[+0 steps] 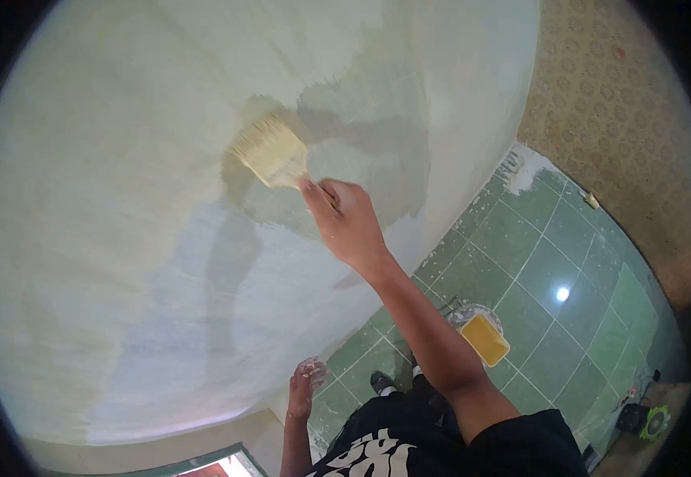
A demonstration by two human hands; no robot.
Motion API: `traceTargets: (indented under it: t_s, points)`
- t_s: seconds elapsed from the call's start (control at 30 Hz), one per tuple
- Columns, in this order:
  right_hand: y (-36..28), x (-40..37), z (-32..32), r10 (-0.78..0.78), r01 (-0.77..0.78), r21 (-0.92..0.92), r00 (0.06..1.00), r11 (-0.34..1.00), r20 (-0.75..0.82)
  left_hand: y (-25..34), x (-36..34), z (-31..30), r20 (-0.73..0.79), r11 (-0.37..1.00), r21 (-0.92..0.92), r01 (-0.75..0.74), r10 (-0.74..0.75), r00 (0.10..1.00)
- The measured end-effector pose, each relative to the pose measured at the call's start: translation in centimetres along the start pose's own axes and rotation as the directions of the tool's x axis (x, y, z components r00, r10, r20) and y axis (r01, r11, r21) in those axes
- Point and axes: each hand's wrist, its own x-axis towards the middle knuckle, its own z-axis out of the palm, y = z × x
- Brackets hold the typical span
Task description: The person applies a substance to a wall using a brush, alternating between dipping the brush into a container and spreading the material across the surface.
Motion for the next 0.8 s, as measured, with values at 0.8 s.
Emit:
traceTargets:
  t_s: [0.8]
  points:
    - [-8.6,5.1,-7.3,0.137,-0.122,-0.419,0.991,0.900,0.005,0.3,0.6,-5.2,0.015,0.994,-0.098,-0.049,0.051,0.999]
